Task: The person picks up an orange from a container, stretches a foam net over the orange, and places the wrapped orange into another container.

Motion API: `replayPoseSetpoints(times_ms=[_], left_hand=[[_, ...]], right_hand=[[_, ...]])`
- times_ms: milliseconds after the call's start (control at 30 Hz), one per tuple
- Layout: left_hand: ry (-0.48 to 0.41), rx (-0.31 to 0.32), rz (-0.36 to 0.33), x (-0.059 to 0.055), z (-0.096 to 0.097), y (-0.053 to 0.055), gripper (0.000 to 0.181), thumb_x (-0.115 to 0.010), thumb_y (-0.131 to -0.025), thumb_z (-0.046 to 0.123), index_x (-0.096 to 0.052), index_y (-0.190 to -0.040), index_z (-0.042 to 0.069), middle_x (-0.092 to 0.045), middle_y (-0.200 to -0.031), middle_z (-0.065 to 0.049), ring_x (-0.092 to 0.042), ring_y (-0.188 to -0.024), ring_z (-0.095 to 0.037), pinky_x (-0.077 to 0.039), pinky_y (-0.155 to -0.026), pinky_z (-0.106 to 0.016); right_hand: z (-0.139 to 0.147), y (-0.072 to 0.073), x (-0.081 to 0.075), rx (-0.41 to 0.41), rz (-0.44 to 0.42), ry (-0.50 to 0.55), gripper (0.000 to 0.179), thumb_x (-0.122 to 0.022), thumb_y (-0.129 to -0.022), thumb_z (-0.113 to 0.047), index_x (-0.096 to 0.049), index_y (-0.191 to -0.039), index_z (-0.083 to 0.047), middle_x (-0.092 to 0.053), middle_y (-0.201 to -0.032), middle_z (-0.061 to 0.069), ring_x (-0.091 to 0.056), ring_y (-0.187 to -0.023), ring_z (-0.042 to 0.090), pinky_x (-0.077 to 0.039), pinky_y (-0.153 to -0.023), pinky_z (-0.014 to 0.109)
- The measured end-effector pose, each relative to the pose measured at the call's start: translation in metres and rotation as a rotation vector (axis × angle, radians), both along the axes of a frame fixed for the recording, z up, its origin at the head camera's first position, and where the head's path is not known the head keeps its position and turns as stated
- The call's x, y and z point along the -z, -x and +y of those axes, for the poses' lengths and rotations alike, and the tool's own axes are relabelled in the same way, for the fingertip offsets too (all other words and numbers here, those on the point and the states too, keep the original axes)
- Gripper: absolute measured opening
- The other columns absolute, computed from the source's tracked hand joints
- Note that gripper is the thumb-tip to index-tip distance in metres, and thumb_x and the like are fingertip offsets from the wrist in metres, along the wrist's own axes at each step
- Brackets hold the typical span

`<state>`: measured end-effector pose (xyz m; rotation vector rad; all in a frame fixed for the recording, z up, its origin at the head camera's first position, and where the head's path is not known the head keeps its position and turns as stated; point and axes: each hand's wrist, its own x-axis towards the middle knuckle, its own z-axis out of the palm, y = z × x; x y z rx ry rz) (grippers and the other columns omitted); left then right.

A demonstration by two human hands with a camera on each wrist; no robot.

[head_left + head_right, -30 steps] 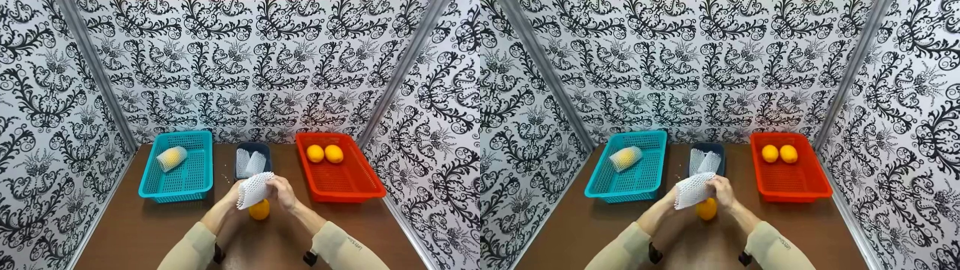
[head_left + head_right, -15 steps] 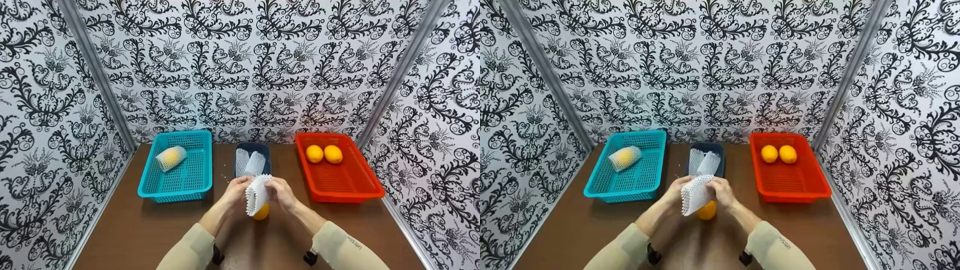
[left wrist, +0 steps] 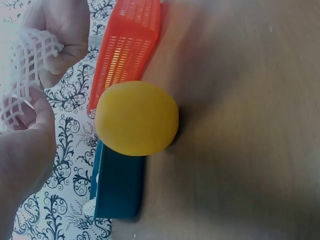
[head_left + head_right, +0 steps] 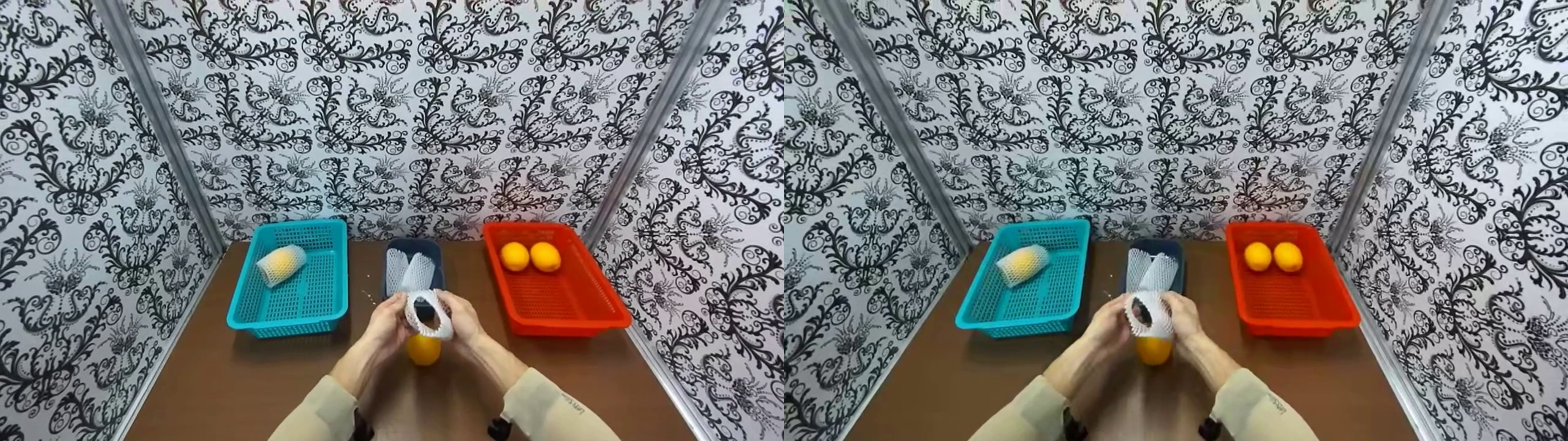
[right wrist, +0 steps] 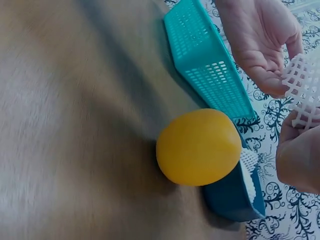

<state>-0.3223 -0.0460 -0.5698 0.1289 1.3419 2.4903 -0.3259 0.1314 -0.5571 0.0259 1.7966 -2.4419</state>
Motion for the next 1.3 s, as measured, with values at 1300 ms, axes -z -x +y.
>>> replayPoseSetpoints(times_ms=[1300], left_hand=[[1.057, -0.525, 0.112, 0.143, 0.018, 0.039, 0.022, -0.065, -0.105, 0.024, -0.068, -0.087, 0.012, -0.076, -0.090, -0.012, -0.071, -0.087, -0.027, -0.059, -0.085, -0.044]], right_hand=[[0.011, 0.009, 0.106, 0.294, 0.023, -0.797, 0.029, -0.072, -0.106, -0.034, -0.073, -0.081, -0.018, -0.075, -0.091, 0.004, -0.063, -0.089, 0.023, -0.047, -0.079, 0.038]])
